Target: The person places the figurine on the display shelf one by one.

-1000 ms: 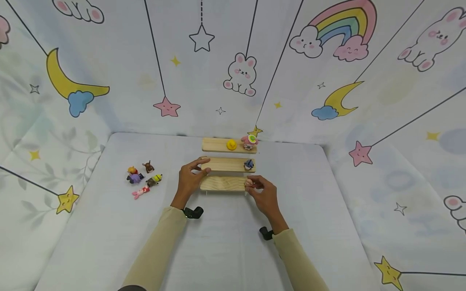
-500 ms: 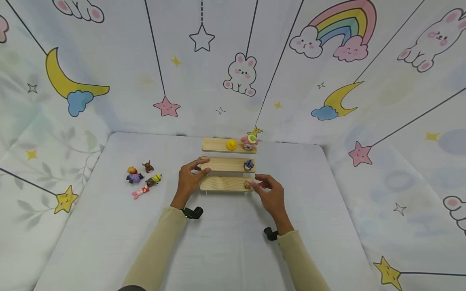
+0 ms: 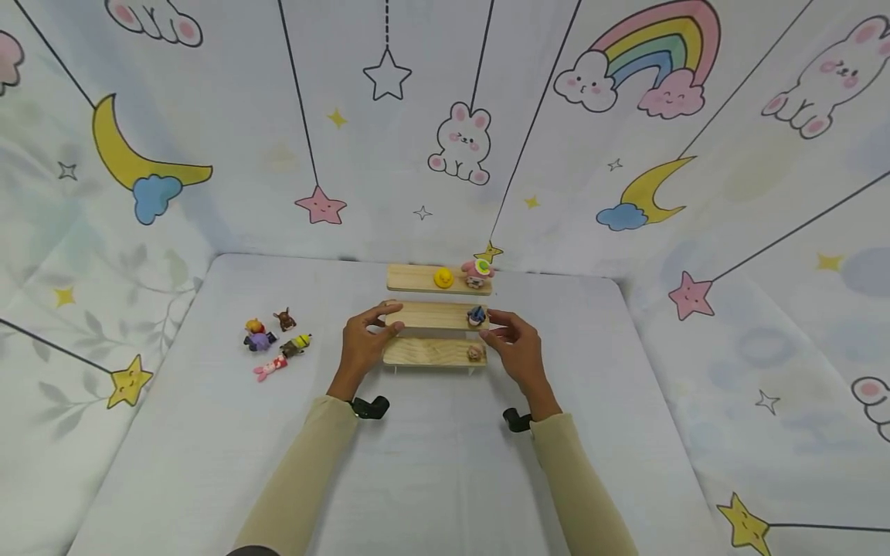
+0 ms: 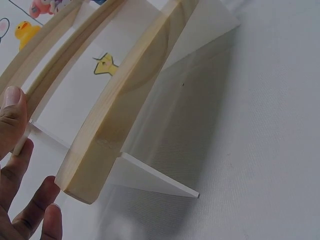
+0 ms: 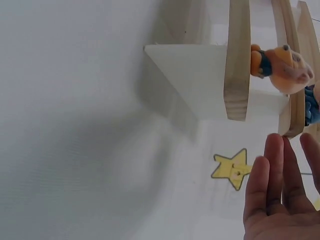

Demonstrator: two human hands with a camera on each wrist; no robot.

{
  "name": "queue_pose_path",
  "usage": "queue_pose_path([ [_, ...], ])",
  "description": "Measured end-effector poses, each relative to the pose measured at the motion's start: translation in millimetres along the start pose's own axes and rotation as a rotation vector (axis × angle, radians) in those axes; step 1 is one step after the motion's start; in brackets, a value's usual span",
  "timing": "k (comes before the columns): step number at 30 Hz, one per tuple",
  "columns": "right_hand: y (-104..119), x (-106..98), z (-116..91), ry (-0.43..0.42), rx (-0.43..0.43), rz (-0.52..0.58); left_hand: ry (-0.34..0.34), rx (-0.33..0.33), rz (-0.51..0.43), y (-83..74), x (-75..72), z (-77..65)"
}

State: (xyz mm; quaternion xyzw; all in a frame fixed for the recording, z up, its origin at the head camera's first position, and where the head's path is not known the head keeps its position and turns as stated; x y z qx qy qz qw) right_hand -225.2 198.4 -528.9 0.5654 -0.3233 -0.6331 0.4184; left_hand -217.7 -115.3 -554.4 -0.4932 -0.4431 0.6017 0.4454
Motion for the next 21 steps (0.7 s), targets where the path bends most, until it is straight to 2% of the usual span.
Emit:
queue_pose_path([
  [6,-1,-1,6,0.044,0.023,-0.024,0.006,-0.004,0.017,-1.4,1.5,-0.5],
  [15,1,-1,11,0.069,0.072,-0.032,0.015,-0.028,0.017,-3.9,0.3,-1.3],
  [21,2,-2,12,0.082,0.102,-0.024,0.015,-0.02,0.02,-4.1,-0.4,0.1],
])
Point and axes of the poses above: each hand's wrist, its own z-axis towards the middle knuckle, its own x-axis out of the palm, y = z × x, the point moved 4 cm from there along z, towards the middle knuckle, and after that the axes turned 2 degrees about -z, right-handed, at the moved point
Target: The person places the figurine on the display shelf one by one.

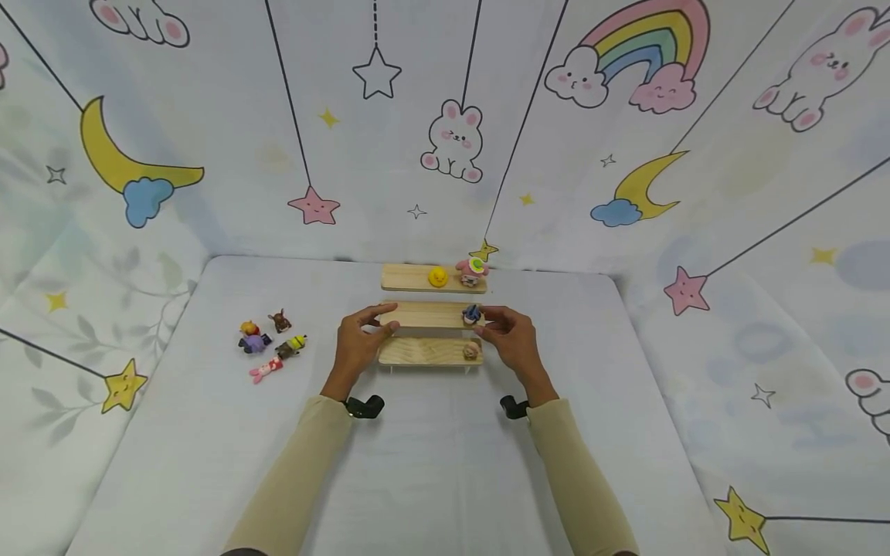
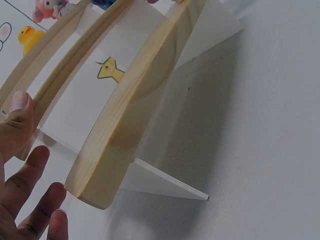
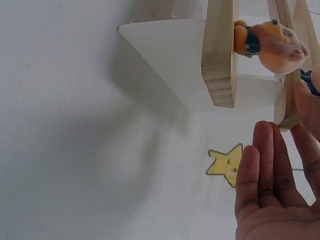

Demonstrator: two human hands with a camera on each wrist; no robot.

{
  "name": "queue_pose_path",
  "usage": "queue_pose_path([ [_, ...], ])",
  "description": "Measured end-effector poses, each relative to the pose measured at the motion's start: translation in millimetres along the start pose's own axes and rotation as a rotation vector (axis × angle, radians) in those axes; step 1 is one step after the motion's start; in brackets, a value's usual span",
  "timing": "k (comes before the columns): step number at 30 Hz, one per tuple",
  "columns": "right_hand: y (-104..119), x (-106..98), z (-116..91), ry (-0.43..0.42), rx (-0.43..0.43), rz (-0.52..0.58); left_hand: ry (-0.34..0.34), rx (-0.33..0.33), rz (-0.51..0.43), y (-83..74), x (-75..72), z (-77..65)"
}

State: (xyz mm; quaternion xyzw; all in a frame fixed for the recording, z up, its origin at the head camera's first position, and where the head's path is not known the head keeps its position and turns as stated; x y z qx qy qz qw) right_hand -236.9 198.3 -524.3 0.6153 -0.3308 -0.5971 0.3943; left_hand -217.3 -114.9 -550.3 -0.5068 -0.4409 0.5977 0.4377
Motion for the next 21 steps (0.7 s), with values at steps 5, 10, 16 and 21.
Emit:
queue_pose_path([
  [5,-2,1,0,-0.005,0.021,-0.004,-0.024,0.029,0.043,-2.0,-2.6,-0.1],
  [10,-3,2,1,-0.006,0.016,0.0,-0.103,0.058,0.104,-3.8,-11.2,-3.7],
  [16,-2,2,0,-0.015,0.02,0.008,-0.139,0.09,0.123,-3.0,-24.1,-8.2],
  [21,-1,2,-1,-0.015,0.016,0.01,-0.158,0.086,0.144,-0.2,-36.7,-11.6],
])
Point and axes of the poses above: each hand's wrist, its own z-axis towards the middle knuckle, its own x-axis out of the palm, y = z × x, the point moved 4 cm from there along z, towards the middle knuckle, and after that the axes turned 2 degrees about -z, right-handed, at the moved point
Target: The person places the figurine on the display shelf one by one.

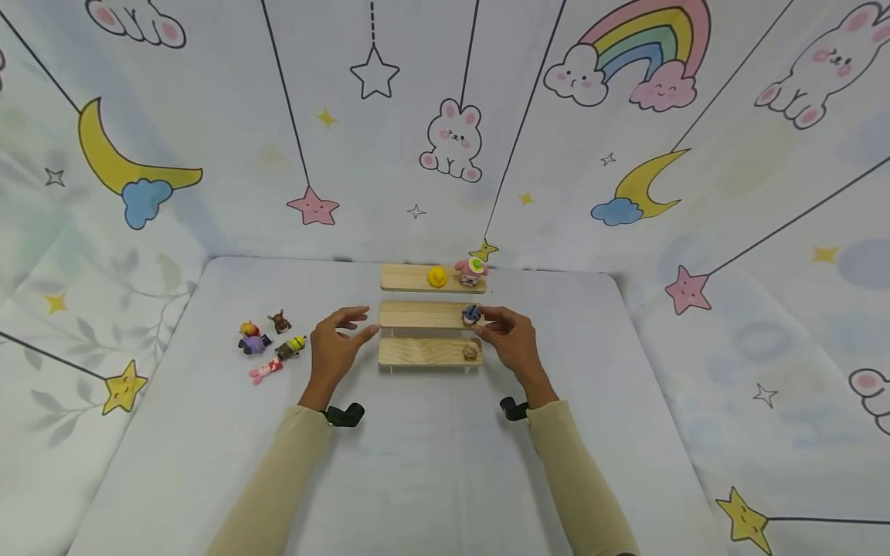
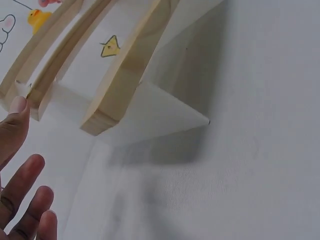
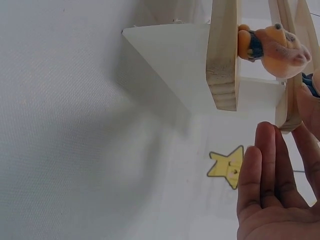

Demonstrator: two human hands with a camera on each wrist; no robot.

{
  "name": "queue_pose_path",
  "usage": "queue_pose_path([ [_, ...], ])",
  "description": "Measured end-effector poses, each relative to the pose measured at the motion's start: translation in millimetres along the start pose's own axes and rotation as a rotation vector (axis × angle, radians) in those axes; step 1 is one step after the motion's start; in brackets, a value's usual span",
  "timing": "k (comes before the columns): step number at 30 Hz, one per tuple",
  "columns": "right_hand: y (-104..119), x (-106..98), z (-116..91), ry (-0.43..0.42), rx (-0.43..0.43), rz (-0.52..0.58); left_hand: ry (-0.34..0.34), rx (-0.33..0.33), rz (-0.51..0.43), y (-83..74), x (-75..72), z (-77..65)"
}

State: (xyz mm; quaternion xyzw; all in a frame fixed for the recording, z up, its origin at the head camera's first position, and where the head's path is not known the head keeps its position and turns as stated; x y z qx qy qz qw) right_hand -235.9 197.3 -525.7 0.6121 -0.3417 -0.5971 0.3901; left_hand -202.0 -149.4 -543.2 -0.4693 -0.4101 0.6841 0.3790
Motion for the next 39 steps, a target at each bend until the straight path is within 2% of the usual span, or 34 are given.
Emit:
queue_pose_path([
  [10,-2,0,1,0.023,-0.029,0.029,-0.023,-0.005,0.026,8.6,-27.5,-1.0],
  [16,-4,0,0,0.041,-0.025,0.048,-0.058,-0.027,0.095,14.0,-45.4,-0.6],
  [28,-5,1,0,0.025,-0.035,0.033,-0.131,-0.028,0.148,16.3,-88.0,12.8],
  [39,-5,1,-1,0.038,-0.007,0.029,-0.167,-0.01,0.294,24.2,-117.2,19.1],
])
Point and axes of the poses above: each hand's wrist, its own z-axis towards the middle knuckle, its own x-axis out of the palm, y = z × x, the point moved 4 cm from there along z, towards the middle knuckle, and after that the axes turned 2 degrees about -z, right-handed, at the moved point
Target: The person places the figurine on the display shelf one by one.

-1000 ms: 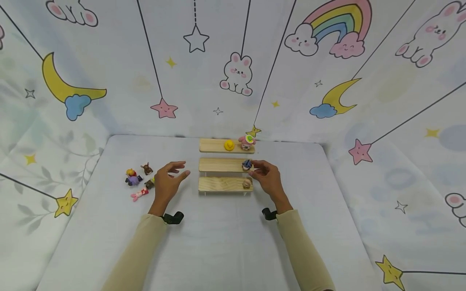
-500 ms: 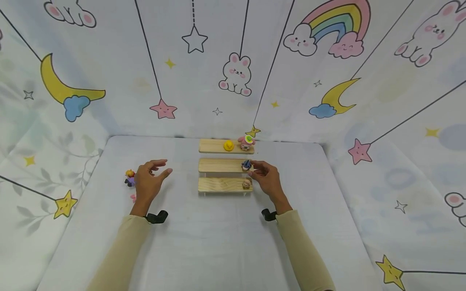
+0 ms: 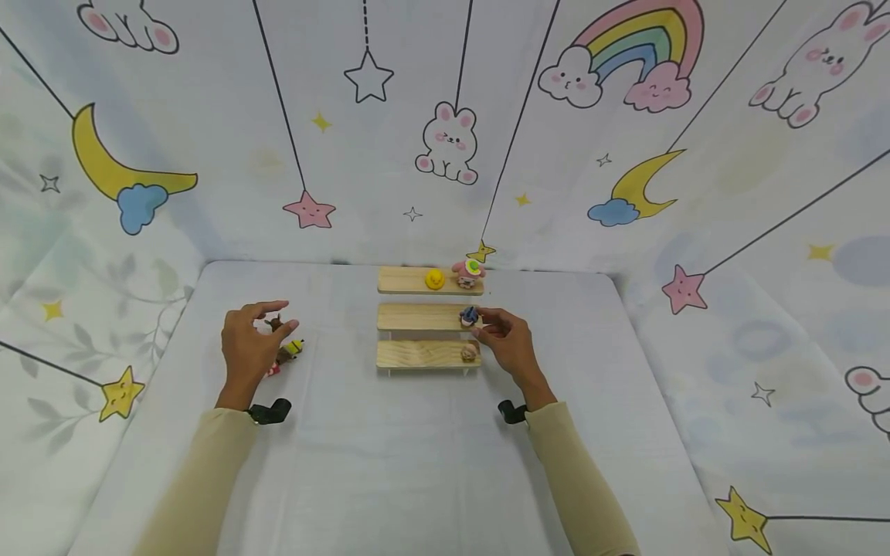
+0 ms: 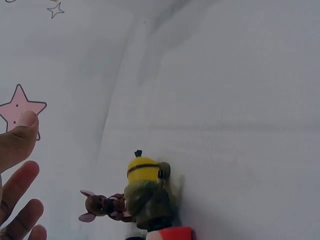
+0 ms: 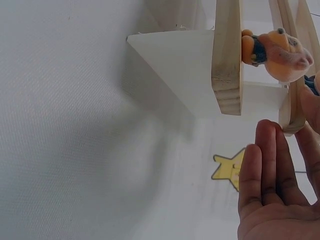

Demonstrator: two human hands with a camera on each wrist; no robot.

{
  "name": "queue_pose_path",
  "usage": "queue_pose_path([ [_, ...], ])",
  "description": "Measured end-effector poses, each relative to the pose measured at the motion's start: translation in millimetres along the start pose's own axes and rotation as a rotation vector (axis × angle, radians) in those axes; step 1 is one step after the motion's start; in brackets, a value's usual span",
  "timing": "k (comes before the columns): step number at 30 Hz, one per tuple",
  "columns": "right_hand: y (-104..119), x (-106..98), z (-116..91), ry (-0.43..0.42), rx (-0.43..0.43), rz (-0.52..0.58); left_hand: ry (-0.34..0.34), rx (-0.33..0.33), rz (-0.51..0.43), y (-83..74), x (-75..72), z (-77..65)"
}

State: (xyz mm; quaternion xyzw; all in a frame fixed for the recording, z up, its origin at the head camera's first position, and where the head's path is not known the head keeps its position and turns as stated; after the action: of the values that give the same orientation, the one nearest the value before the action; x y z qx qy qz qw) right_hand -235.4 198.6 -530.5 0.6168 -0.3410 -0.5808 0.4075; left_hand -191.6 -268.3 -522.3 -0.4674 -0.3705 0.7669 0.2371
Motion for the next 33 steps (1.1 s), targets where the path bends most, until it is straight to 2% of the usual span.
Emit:
queue_pose_path([
  [6,2,0,0,0.023,0.015,0.029,-0.004,0.007,0.066,10.5,-9.7,4.6],
  [17,0,1,0,-0.021,0.011,-0.008,0.059,0.061,0.185,24.3,-13.1,7.0],
  [33,4,1,-2,-0.017,0.015,0.005,0.104,0.027,0.24,40.8,-6.4,8.7],
])
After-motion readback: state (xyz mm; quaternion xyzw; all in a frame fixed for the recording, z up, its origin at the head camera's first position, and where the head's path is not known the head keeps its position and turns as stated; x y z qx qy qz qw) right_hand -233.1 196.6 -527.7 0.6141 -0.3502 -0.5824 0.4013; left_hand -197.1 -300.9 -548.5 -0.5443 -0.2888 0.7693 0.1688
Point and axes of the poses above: each hand's wrist, its own z-axis towards the middle knuckle, its own x-axis out of the palm, y = z × x, the point moved 4 cm from there along z, towards the middle knuckle, and after that the axes turned 2 degrees about -z, right-handed, at the moved point
